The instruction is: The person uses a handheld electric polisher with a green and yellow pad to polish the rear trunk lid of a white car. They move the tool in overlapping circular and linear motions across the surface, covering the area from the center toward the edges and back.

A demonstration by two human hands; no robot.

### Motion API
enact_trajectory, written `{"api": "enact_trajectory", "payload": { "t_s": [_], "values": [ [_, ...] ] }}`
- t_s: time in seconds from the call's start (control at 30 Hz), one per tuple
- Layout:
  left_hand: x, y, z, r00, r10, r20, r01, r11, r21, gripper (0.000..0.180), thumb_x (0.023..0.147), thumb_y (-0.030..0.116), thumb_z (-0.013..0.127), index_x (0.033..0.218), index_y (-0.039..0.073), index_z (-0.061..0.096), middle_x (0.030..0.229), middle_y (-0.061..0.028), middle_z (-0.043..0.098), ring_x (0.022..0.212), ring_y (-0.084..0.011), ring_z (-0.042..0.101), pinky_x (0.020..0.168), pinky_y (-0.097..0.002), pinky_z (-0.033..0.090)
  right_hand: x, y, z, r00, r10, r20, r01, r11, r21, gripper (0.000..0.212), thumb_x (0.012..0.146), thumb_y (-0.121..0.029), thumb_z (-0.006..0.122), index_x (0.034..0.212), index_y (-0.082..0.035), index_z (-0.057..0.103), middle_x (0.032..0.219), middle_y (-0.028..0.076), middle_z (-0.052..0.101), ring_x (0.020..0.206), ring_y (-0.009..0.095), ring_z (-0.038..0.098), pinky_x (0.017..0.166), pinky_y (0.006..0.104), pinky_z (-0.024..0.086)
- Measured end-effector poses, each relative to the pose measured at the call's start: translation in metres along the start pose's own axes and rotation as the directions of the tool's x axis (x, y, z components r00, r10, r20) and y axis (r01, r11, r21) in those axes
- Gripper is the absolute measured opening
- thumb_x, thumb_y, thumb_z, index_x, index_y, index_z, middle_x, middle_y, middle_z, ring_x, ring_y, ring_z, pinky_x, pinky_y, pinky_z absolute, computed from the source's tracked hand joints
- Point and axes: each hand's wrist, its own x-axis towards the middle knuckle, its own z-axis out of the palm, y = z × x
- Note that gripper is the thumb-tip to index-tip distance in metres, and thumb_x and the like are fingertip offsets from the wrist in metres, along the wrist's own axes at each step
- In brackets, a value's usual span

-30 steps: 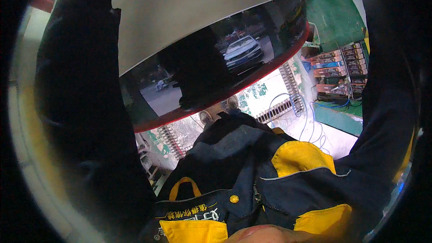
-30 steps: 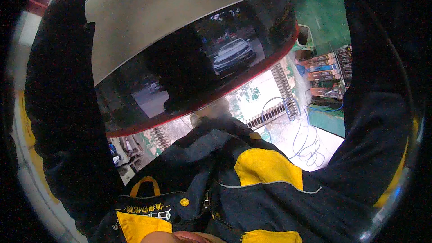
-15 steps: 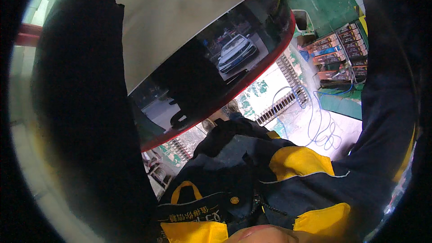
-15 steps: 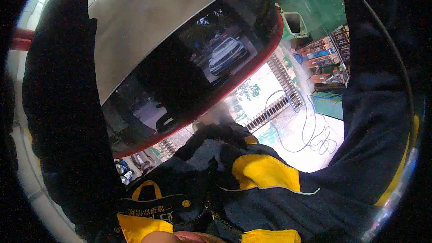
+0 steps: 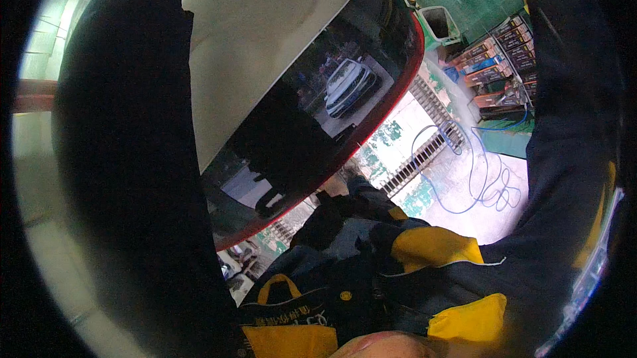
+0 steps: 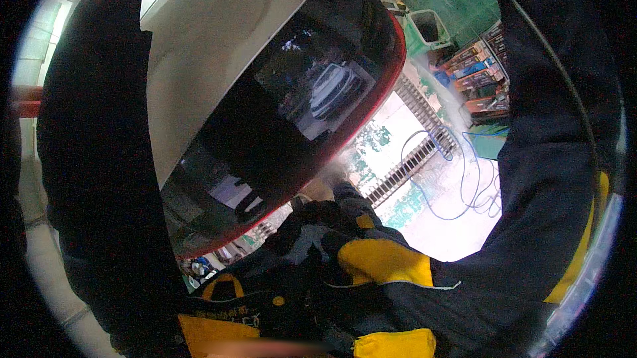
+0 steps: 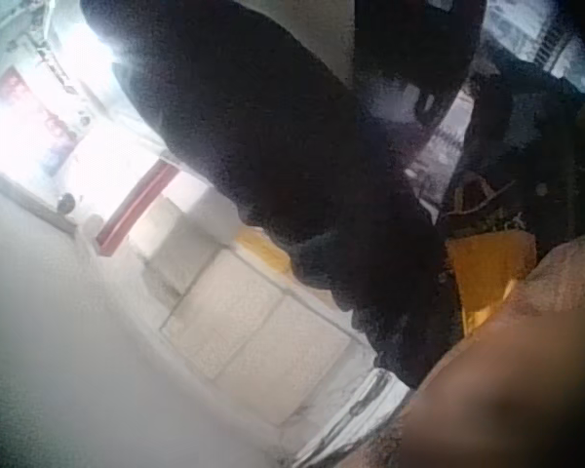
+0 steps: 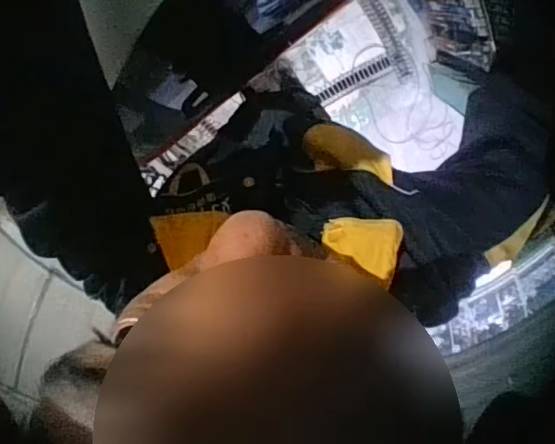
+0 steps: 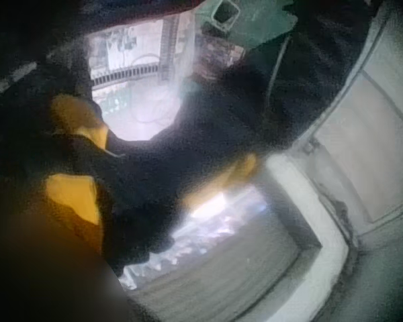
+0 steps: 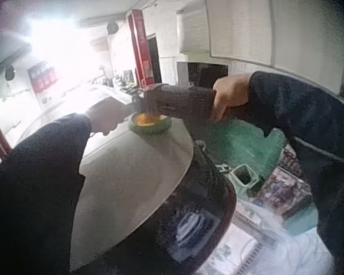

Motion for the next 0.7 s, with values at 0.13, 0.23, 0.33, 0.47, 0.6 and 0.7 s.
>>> {"api": "enact_trajectory", "payload": {
  "t_s": [0.13, 0.23, 0.33, 0.47, 0.6, 0.7],
  "values": [
    [0.032, 0.005, -0.009, 0.912, 0.382, 0.146, -0.394, 0.723, 0.567, 0.042, 0.112, 0.038, 0.057, 0.114, -0.001, 0.070, 0.064, -0.0074, 0.058, 0.054, -0.0209, 0.065, 0.048, -0.0425, 0.052, 0.007, 0.009, 0.006, 0.994, 0.010, -0.110, -0.034, 0.975, -0.221, 0.037, 0.077, -0.028, 0.096, 0.100, -0.001, 0.087, 0.091, 0.013, 0.082, 0.081, 0.022, 0.072, 0.077, 0.0435, 0.055],
    [0.056, 0.010, -0.016, 0.843, 0.466, 0.268, -0.514, 0.553, 0.655, 0.029, 0.112, 0.019, 0.050, 0.128, 0.002, 0.067, 0.066, -0.0107, 0.062, 0.056, -0.0227, 0.069, 0.049, -0.0430, 0.055, 0.011, 0.016, 0.006, 0.996, -0.017, -0.082, 0.010, 0.996, -0.084, 0.036, 0.079, -0.029, 0.095, 0.103, -0.003, 0.087, 0.090, 0.011, 0.081, 0.080, 0.024, 0.071, 0.077, 0.0441, 0.054],
    [0.076, 0.020, -0.012, 0.967, 0.187, 0.173, -0.235, 0.915, 0.328, 0.043, 0.115, 0.039, 0.052, 0.109, 0.002, 0.074, 0.068, -0.0105, 0.065, 0.054, -0.0208, 0.068, 0.049, -0.0382, 0.058, 0.020, 0.053, 0.004, 0.998, 0.057, 0.029, -0.061, 0.986, 0.156, 0.033, 0.081, -0.024, 0.094, 0.104, -0.002, 0.087, 0.090, 0.011, 0.081, 0.080, 0.026, 0.071, 0.076, 0.0449, 0.054],
    [0.098, 0.037, -0.008, 0.915, 0.337, 0.224, -0.404, 0.785, 0.470, 0.048, 0.115, 0.043, 0.053, 0.106, 0.001, 0.075, 0.070, -0.0091, 0.067, 0.052, -0.0206, 0.068, 0.046, -0.0378, 0.057, 0.045, 0.151, 0.000, 0.975, 0.175, 0.139, -0.215, 0.904, 0.370, 0.030, 0.089, -0.018, 0.090, 0.113, 0.000, 0.085, 0.097, 0.012, 0.082, 0.084, 0.028, 0.072, 0.079, 0.0467, 0.055],
    [0.123, 0.061, 0.013, 0.606, 0.636, 0.477, -0.655, 0.060, 0.753, 0.027, 0.093, 0.016, 0.068, 0.119, 0.010, 0.075, 0.088, -0.0095, 0.077, 0.082, -0.0310, 0.078, 0.072, -0.0458, 0.062, 0.076, 0.228, -0.006, 0.885, -0.400, 0.239, 0.315, 0.891, 0.327, 0.028, 0.103, -0.020, 0.078, 0.121, 0.000, 0.083, 0.114, 0.014, 0.082, 0.096, 0.028, 0.074, 0.087, 0.0483, 0.059],
    [0.135, 0.088, 0.020, 0.638, 0.571, 0.517, -0.683, 0.110, 0.722, 0.026, 0.094, 0.017, 0.068, 0.119, 0.012, 0.074, 0.088, -0.0100, 0.076, 0.081, -0.0302, 0.078, 0.068, -0.0448, 0.061, 0.039, 0.249, 0.003, 0.927, -0.281, 0.250, 0.248, 0.956, 0.155, 0.028, 0.105, -0.021, 0.075, 0.122, 0.000, 0.083, 0.117, 0.015, 0.081, 0.099, 0.028, 0.074, 0.090, 0.0488, 0.060]
  ]
}}
